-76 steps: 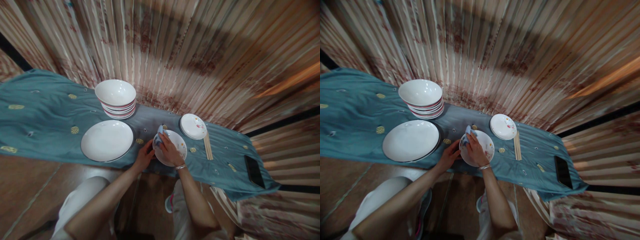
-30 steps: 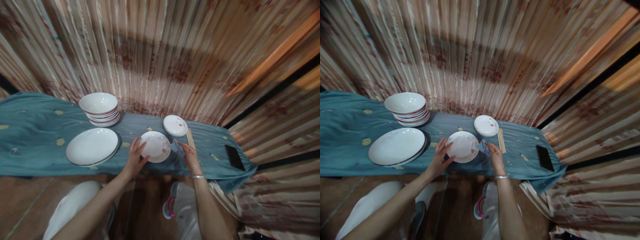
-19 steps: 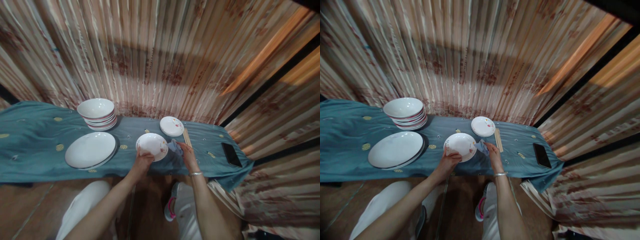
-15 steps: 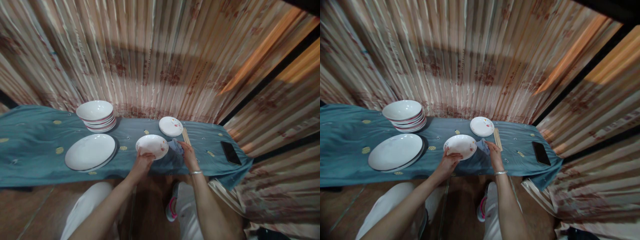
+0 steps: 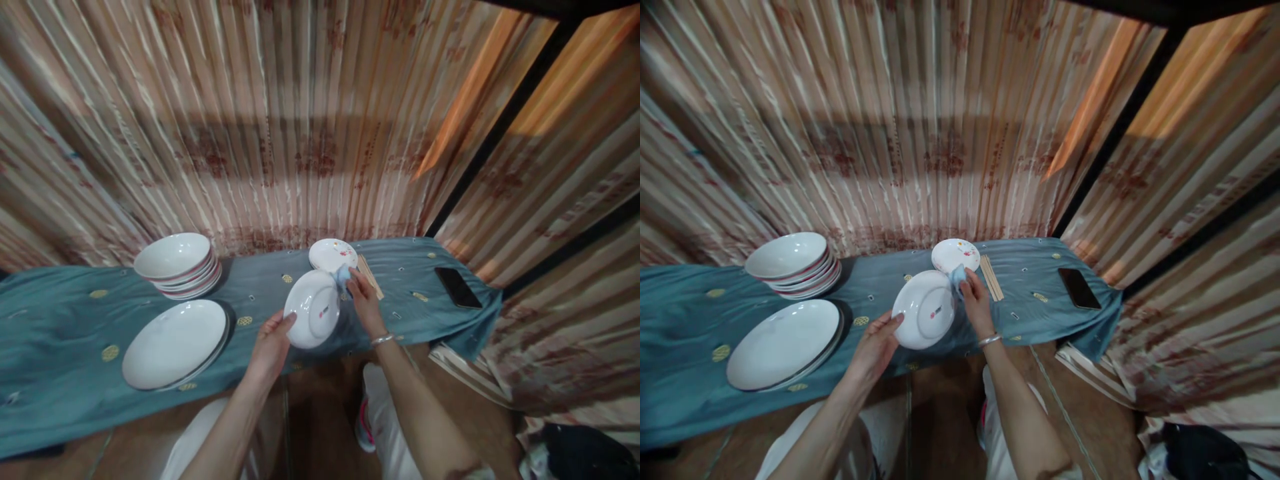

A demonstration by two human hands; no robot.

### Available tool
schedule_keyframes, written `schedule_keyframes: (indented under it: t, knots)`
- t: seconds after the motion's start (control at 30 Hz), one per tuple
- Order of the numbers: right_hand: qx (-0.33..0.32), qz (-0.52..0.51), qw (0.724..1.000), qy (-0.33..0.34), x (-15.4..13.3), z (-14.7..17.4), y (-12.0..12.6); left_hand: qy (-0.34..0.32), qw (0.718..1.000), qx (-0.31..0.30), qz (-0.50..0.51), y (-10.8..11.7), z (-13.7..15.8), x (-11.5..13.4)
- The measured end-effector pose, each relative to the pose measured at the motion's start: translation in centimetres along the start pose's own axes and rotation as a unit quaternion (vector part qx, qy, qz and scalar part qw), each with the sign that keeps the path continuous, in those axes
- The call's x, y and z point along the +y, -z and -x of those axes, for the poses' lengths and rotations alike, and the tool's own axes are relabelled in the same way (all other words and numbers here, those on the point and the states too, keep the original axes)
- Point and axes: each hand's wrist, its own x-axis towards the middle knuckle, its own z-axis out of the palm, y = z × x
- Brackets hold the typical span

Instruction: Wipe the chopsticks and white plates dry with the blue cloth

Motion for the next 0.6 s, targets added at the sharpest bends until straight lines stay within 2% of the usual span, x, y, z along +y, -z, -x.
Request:
schedule_keyframes:
  t: [0.13,0.27,0.33,0.6]
  knots:
    - [-0.079,0.056,0.994,0.054,-0.6,1.0,-2.6,-0.01,1.0,0.001,0.001,0.4,-0.3,0.0]
    - [-0.115,0.073,0.987,0.083,-1.7,1.5,-4.5,-0.026,1.0,0.003,-0.007,0.6,-0.2,0.3]
    - [-0.128,0.097,0.98,0.122,-2.5,1.8,-5.1,-0.028,1.0,0.003,-0.011,0.7,-0.2,0.5]
    - [-0.21,0.195,0.912,0.293,-5.6,4.9,-7.0,-0.043,0.999,0.007,0.011,1.2,-0.5,0.6]
